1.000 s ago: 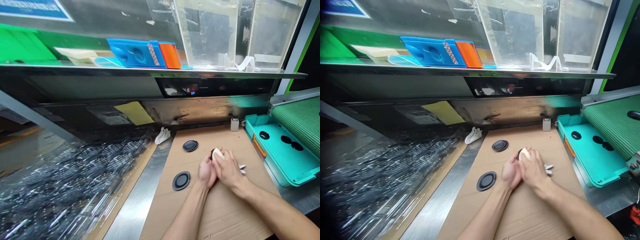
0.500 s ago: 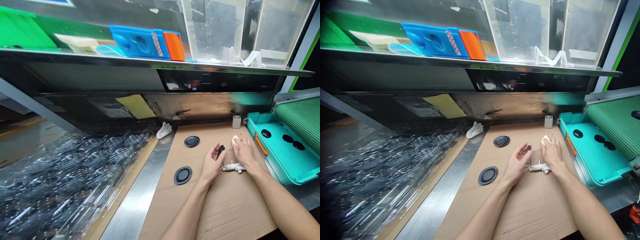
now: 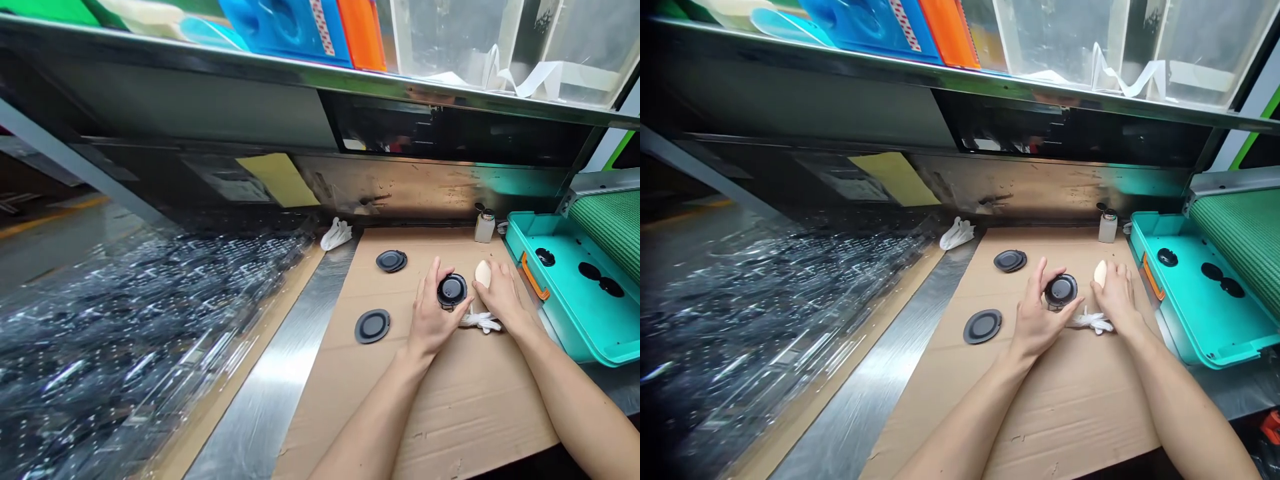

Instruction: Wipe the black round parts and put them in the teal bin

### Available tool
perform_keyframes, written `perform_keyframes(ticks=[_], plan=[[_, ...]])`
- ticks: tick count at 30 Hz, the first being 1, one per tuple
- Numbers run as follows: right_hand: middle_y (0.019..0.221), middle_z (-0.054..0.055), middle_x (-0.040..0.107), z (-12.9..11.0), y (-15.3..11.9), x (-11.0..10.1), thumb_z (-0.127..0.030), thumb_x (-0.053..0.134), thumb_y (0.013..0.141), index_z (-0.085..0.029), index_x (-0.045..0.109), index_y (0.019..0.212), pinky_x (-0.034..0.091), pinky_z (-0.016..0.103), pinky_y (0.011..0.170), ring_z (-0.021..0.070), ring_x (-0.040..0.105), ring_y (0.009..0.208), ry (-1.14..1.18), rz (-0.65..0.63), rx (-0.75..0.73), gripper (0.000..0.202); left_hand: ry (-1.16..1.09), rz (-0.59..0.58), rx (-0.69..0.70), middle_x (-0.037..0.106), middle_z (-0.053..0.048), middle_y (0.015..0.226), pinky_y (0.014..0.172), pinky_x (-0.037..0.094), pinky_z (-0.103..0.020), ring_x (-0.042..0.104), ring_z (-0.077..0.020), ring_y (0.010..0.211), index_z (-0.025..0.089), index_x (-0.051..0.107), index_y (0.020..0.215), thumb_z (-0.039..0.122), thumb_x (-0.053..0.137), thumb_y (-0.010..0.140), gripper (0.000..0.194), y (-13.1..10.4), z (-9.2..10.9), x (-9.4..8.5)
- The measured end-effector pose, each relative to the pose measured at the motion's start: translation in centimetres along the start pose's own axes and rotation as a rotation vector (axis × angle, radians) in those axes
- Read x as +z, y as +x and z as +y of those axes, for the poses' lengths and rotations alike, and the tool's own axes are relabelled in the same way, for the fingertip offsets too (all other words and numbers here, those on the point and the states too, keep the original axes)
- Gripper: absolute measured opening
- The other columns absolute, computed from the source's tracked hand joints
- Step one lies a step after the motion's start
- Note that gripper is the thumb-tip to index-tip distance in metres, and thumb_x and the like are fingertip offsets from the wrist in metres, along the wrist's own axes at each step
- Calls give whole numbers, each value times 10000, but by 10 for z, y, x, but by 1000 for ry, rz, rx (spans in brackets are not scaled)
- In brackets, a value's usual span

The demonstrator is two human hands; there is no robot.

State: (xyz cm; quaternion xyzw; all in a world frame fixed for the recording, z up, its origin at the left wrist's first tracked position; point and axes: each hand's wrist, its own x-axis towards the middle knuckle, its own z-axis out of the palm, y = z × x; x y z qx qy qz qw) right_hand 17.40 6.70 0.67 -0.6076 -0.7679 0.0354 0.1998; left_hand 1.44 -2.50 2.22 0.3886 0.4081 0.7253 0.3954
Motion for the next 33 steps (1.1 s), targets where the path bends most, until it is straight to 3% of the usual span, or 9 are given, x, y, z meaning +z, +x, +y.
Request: perform_keyframes(ticks=[3, 6, 9, 12, 14, 18, 23, 29, 33], plan=[[1218, 146, 506, -1, 0, -4, -338, 618, 887, -146, 461, 1427, 424, 339, 918, 282, 548, 1115, 49, -31, 31, 594, 343, -44, 181, 670, -93, 1263, 1147, 368, -416, 556, -264, 1262, 225, 476, 1435, 258, 871, 656, 875, 2, -4, -2], [1181, 132, 520, 0, 0, -6, -376, 575, 915, -156, 493, 1405, 428, 335, 916, 280, 567, 1101, 59, -54, 27, 544, 476, -75, 224, 649, -104, 1302, 1120, 389, -403, 559, -257, 1246, 224, 535, 1382, 360, 827, 727, 730, 4, -10, -2], [1164, 117, 544, 0, 0, -7, -413, 535, 934, -174, 518, 1387, 429, 325, 920, 268, 576, 1094, 77, -45, 18, 512, 227, -11, -95, 661, -147, 1266, 964, 494, -352, 629, -250, 1136, 170, 638, 1213, 455, 634, 897, 426, 11, -11, -3], [1196, 122, 558, -1, 0, -5, -429, 523, 938, -181, 528, 1382, 427, 333, 913, 274, 565, 1107, 34, -36, 19, 508, -264, 11, -535, 691, -205, 1152, 679, 534, -295, 701, -221, 859, 127, 595, 1159, 463, 367, 1012, 432, 20, -5, -7], [1204, 130, 578, -1, -1, -3, -433, 518, 942, -176, 543, 1370, 414, 352, 924, 296, 534, 1146, -37, -47, 2, 500, -516, -14, -693, 698, -221, 1103, 598, 521, -266, 703, -204, 757, 125, 560, 1161, 422, 305, 1028, 413, 25, 2, -12], [1188, 131, 608, -1, -3, -2, -448, 506, 956, -172, 570, 1324, 388, 361, 936, 299, 513, 1150, -116, -65, -26, 465, -709, -10, -795, 691, -230, 1095, 590, 555, -249, 727, -218, 799, 124, 560, 1165, 369, 299, 1030, 383, 29, 11, -17], [1131, 131, 615, -3, -4, -4, -447, 484, 969, -171, 596, 1230, 386, 354, 880, 284, 525, 1073, -162, -68, -50, 396, -714, 45, -835, 685, -226, 1125, 634, 603, -232, 743, -232, 896, 117, 559, 1179, 357, 327, 1033, 364, 29, 10, -16], [1125, 126, 611, -5, -4, -6, -439, 483, 969, -179, 602, 1189, 384, 353, 879, 286, 515, 1090, -176, -63, -63, 360, -622, 75, -891, 713, -203, 1013, 459, 531, -139, 726, -152, 657, 104, 553, 1122, 345, 290, 1043, 365, 33, 7, -20], [1137, 135, 606, -7, -4, -8, -435, 480, 968, -171, 604, 1189, 382, 354, 906, 286, 508, 1121, -166, -86, -51, 366, -560, 82, -868, 714, -193, 948, 439, 510, -142, 696, -131, 605, 64, 562, 1068, 346, 291, 1042, 392, 33, 1, -20]])
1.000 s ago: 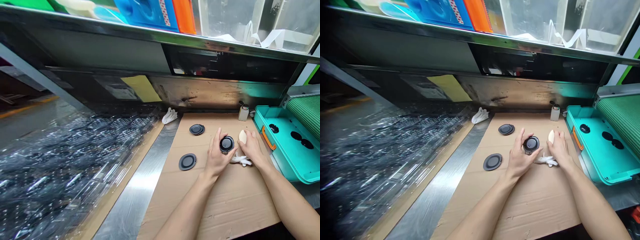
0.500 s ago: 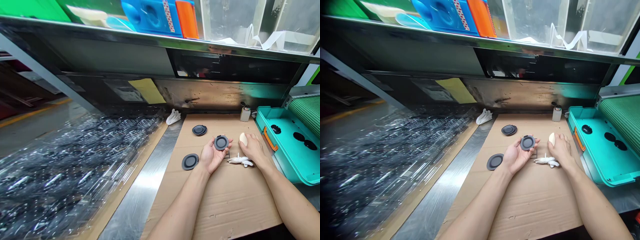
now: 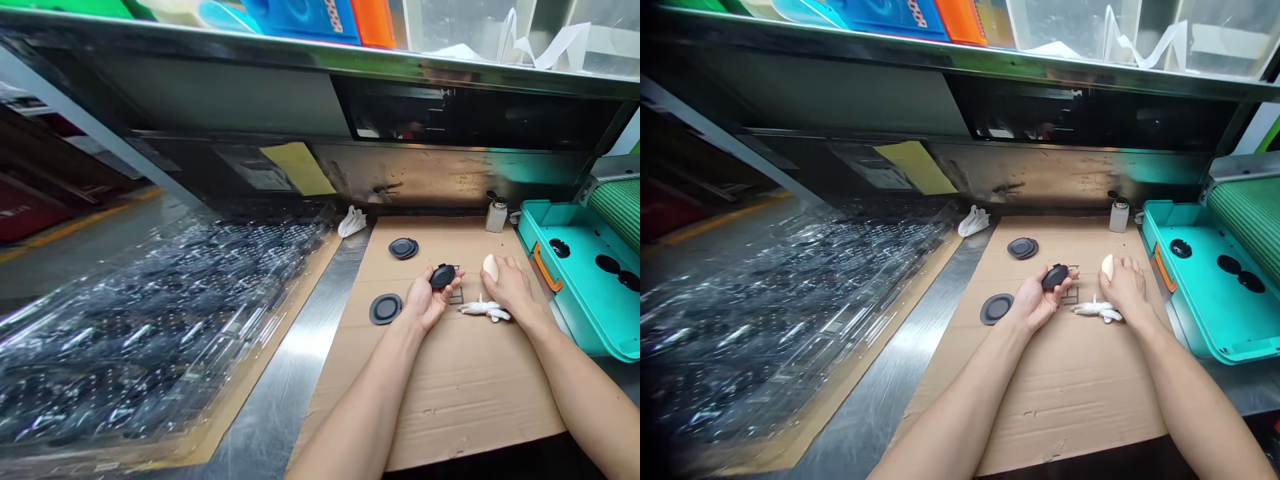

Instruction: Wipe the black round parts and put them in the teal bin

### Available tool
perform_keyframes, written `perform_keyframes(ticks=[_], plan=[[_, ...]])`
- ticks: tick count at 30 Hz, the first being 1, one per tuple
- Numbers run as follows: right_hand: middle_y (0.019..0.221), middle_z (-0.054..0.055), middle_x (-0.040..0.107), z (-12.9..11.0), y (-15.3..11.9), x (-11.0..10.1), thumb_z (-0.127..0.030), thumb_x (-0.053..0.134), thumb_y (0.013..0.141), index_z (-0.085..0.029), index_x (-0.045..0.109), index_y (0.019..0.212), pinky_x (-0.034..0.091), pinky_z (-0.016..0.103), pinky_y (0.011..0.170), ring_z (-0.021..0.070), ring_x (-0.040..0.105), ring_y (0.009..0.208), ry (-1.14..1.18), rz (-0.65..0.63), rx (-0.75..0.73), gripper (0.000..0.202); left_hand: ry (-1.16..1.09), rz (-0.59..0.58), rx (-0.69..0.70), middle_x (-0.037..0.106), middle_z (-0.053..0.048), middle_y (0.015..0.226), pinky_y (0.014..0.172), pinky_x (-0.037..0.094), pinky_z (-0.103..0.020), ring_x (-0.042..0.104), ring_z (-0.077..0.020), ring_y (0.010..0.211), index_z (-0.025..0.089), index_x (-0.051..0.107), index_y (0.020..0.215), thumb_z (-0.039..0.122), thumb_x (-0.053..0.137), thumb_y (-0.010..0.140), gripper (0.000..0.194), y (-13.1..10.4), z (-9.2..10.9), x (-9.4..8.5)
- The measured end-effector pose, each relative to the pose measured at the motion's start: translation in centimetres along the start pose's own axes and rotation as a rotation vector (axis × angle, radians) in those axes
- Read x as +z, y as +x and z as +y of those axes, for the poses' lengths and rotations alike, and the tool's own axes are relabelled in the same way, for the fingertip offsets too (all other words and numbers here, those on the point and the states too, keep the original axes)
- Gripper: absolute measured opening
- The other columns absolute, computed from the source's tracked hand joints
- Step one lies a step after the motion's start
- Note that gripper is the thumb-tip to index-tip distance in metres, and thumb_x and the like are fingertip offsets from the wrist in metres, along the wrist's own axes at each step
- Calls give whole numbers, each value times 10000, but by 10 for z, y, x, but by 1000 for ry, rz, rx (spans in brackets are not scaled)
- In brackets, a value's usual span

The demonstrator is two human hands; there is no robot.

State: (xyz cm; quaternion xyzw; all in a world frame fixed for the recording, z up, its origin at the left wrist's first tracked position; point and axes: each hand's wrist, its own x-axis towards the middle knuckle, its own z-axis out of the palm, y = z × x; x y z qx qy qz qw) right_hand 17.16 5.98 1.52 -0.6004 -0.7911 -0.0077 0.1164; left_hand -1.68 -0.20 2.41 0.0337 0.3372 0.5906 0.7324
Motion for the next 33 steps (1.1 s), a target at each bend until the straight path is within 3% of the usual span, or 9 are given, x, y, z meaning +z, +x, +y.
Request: perform_keyframes(ticks=[4, 8, 12, 15, 18, 24, 28, 30, 33], plan=[[1144, 135, 600, 4, 2, 4, -459, 477, 966, -170, 603, 1226, 389, 358, 915, 288, 513, 1121, 12, 35, 1, 409, 194, -41, 204, 664, -86, 803, 398, 443, -176, 662, -136, 548, 119, 547, 977, 314, 376, 1014, 262, 0, -17, 4], [1171, 136, 595, 11, 6, 16, -498, 496, 955, -170, 574, 1308, 390, 369, 930, 293, 516, 1124, 31, 85, 5, 488, 608, -112, 300, 603, -8, 739, 416, 415, -186, 650, -140, 541, 176, 528, 1069, 348, 527, 947, 211, -16, -23, 10], [1184, 138, 594, 13, 9, 23, -502, 493, 954, -165, 574, 1315, 387, 371, 934, 293, 517, 1119, 57, 104, 1, 501, 1017, -69, 438, 635, -8, 788, 467, 448, -192, 619, -105, 523, 195, 495, 1200, 388, 671, 861, 428, -55, 11, -9], [1182, 138, 594, 10, 7, 23, -491, 505, 947, -162, 577, 1304, 386, 365, 924, 293, 515, 1116, 76, 94, 5, 492, 1031, 108, 535, 646, 9, 848, 462, 454, -200, 635, -117, 527, 234, 404, 1223, 363, 802, 739, 640, -86, 49, -40], [1174, 136, 592, 7, 5, 21, -476, 520, 939, -164, 578, 1294, 382, 365, 924, 293, 512, 1116, 88, 80, 20, 476, 1037, 244, 560, 636, 14, 809, 430, 406, -177, 646, -129, 532, 212, 465, 1109, 379, 842, 687, 590, -103, 74, -69], [1149, 135, 582, 6, 3, 18, -468, 499, 946, -169, 588, 1258, 373, 379, 932, 293, 505, 1106, 114, 52, 36, 441, 1217, 316, 458, 647, -21, 791, 372, 303, -186, 553, -91, 447, 170, 648, 1120, 458, 786, 724, 508, -89, 65, -95], [1143, 134, 584, 6, 4, 19, -464, 505, 941, -170, 599, 1235, 375, 380, 933, 293, 505, 1105, 124, 58, 37, 426, 1406, 328, 502, 689, -83, 1015, 476, 439, -246, 560, -93, 461, 184, 678, 1181, 482, 741, 752, 527, -73, 61, -94], [1138, 131, 586, 6, 4, 20, -449, 510, 935, -171, 604, 1218, 376, 378, 933, 289, 505, 1102, 132, 63, 38, 408, 1554, 348, 549, 680, -112, 1113, 601, 512, -293, 631, -142, 557, 185, 679, 1202, 534, 685, 784, 544, -72, 63, -90], [1142, 127, 588, 5, 4, 20, -448, 515, 930, -170, 599, 1220, 375, 382, 944, 288, 502, 1105, 149, 85, 37, 410, 1849, 384, 584, 659, -146, 1203, 851, 526, -372, 694, -281, 929, 182, 665, 1250, 613, 632, 789, 632, -76, 64, -82]])
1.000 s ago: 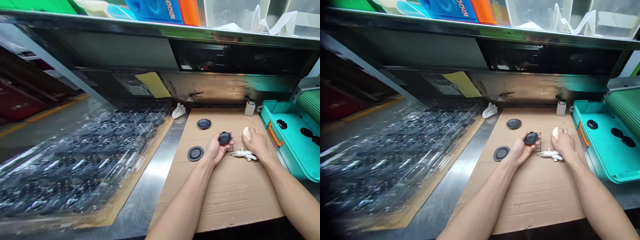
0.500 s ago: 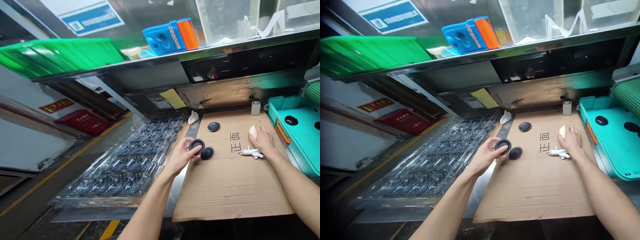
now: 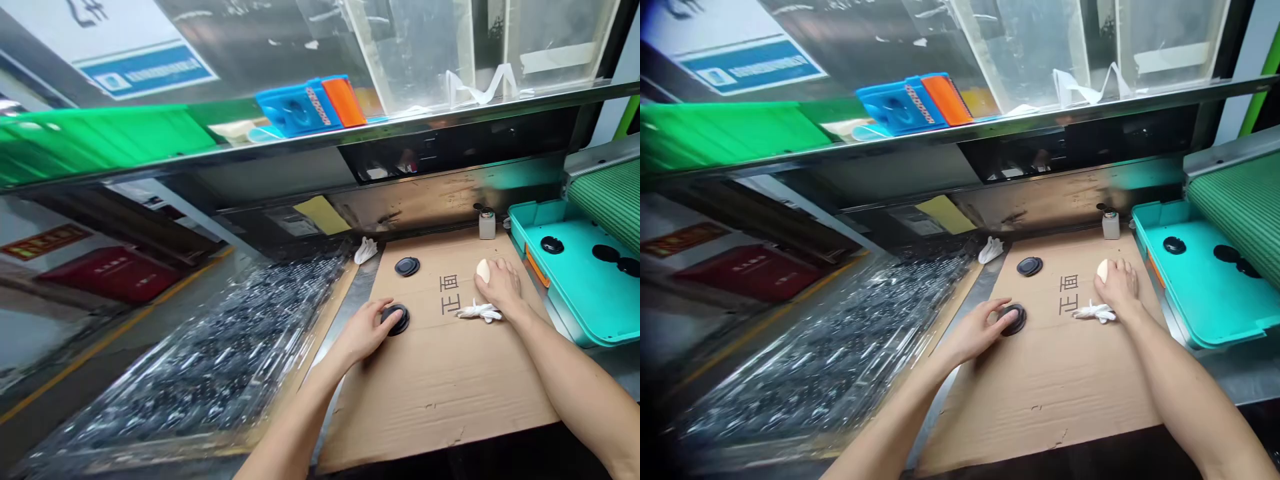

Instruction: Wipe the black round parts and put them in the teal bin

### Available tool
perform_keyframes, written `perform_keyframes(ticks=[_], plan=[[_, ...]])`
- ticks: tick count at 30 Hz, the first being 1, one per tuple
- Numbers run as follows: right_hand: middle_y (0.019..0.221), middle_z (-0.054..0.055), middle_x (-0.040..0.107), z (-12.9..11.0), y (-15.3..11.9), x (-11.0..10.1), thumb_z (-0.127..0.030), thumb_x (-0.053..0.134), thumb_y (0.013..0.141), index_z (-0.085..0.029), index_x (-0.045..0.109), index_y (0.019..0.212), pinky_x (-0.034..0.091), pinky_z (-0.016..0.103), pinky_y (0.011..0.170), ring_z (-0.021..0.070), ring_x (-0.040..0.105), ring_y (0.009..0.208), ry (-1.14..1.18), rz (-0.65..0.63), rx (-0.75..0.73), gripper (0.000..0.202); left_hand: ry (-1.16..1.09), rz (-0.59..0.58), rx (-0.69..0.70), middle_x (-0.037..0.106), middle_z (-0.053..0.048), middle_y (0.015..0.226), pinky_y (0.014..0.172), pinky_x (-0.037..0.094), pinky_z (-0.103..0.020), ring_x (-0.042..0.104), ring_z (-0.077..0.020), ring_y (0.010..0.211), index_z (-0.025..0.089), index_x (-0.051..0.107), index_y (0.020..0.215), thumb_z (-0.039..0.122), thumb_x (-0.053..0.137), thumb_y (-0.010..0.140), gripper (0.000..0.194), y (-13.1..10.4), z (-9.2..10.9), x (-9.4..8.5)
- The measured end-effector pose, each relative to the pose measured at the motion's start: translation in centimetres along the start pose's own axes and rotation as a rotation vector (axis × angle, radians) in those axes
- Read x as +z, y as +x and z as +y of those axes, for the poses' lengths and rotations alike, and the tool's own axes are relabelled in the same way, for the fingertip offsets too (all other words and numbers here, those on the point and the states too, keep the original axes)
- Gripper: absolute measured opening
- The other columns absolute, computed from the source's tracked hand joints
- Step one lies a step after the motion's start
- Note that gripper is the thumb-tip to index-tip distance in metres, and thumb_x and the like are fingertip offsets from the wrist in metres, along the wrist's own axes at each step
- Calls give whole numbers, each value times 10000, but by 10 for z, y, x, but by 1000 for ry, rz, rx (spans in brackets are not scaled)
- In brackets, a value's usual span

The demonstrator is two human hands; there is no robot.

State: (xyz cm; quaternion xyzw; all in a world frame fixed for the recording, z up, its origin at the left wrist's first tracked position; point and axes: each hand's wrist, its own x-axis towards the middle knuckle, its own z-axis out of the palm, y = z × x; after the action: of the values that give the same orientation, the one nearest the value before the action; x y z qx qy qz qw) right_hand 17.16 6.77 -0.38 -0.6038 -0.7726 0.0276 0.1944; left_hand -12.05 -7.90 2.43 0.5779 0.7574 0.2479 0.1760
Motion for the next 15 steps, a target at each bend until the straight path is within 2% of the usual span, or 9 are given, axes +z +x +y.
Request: perform_keyframes(ticks=[3, 5, 8, 11, 13, 15], plan=[[1153, 135, 586, -3, -2, 0, -449, 515, 930, -162, 598, 1206, 369, 396, 962, 291, 496, 1112, 11, -10, 9, 407, 293, -49, 72, 565, -174, 1379, 991, 470, -488, 601, -390, 1175, 199, 595, 1364, 675, 636, 737, 788, -4, 6, -2], [1175, 145, 581, -4, -3, 0, -440, 518, 928, -159, 595, 1198, 362, 403, 976, 292, 487, 1128, 21, -32, 20, 397, 381, -57, 161, 513, -162, 1463, 1047, 431, -531, 541, -419, 1262, 224, 579, 1385, 660, 648, 719, 799, -4, 6, -1], [1180, 142, 581, -6, -3, 2, -438, 531, 919, -159, 597, 1180, 367, 407, 981, 291, 485, 1133, 52, -42, 31, 387, 310, -109, 292, 580, -120, 1427, 1106, 408, -497, 530, -368, 1309, 252, 610, 1347, 597, 631, 750, 690, 5, 0, 3], [1175, 138, 581, -5, -2, 3, -443, 547, 909, -149, 595, 1175, 378, 411, 976, 287, 490, 1124, 89, -23, 30, 400, 209, -139, 321, 683, -92, 1300, 1087, 450, -467, 608, -342, 1230, 278, 696, 1212, 587, 635, 738, 570, 15, -9, 6], [1181, 141, 579, -5, -2, 4, -443, 551, 907, -143, 591, 1179, 379, 416, 980, 284, 489, 1128, 112, -25, 28, 407, 164, -109, 314, 728, -36, 1221, 1065, 476, -483, 645, -349, 1176, 351, 738, 1093, 598, 659, 693, 477, 18, -15, 7], [1188, 145, 579, -6, -2, 5, -441, 552, 907, -142, 588, 1175, 382, 421, 982, 282, 490, 1132, 131, -29, 30, 403, 129, -82, 304, 749, 71, 1156, 1049, 491, -497, 668, -339, 1140, 472, 735, 1011, 613, 671, 655, 388, 20, -20, 7]])
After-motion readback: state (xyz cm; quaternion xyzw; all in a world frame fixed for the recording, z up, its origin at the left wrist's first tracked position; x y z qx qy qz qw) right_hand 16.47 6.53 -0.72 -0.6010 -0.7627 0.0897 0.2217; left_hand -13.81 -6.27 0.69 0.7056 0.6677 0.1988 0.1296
